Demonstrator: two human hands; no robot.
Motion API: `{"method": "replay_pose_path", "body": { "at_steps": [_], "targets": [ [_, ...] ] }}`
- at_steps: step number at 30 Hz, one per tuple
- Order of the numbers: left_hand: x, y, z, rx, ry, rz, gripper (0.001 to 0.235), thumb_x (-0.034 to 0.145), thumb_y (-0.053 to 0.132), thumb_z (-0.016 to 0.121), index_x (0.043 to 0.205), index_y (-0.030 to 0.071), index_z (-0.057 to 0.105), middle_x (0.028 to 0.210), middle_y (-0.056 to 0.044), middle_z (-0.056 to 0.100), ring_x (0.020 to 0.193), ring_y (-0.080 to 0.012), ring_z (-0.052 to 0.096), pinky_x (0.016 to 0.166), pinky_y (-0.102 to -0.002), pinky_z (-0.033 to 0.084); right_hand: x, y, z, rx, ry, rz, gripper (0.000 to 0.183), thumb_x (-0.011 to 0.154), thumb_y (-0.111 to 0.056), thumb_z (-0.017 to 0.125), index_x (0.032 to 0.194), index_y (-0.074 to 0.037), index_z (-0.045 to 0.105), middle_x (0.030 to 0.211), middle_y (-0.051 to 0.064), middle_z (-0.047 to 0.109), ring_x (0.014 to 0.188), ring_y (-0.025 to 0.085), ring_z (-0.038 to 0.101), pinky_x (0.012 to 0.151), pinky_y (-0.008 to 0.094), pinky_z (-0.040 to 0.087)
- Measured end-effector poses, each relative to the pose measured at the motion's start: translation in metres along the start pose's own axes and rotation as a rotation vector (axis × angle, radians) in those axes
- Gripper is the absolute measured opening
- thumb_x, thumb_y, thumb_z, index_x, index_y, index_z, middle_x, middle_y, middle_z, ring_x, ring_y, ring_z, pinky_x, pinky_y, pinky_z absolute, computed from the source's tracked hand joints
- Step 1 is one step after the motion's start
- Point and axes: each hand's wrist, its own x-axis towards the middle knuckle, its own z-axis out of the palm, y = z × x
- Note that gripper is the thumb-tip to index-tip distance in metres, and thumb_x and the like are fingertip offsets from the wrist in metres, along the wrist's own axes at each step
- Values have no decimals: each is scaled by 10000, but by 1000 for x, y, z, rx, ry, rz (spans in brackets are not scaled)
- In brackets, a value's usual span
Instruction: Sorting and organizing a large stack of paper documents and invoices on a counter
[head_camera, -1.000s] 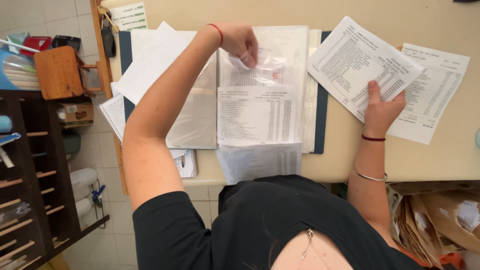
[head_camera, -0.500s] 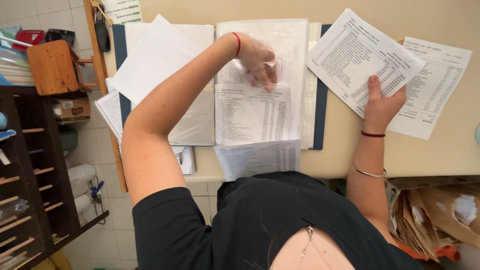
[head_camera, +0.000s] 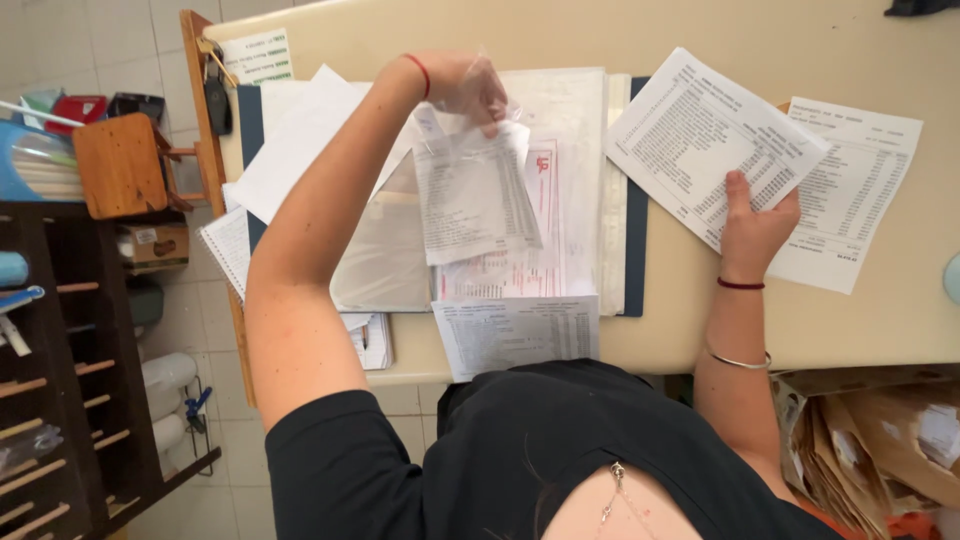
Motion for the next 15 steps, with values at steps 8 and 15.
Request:
{"method": "replay_pose_path", "body": {
  "at_steps": [8,15],
  "targets": [
    [-18,-11,-16,23,106,38,508,893,421,843,1350,207,784,1315,47,783,1169,-205,686,973,-366,476,-2,7,0,21,10,36,382,1080,-113,852,1363,64,665,1358,214,740,1259,342,709,1093,468,587],
    [-16,7,-17,8,127,265,123,990,314,764,1061,227,813,1574,-7,654,1390,-243,602,1152,-483,390,-1,9,2,5,18,39,388,1068,-105,853,1367,62,670,1358,216,742,1254,344,713,1089,469,588]
  ]
}}
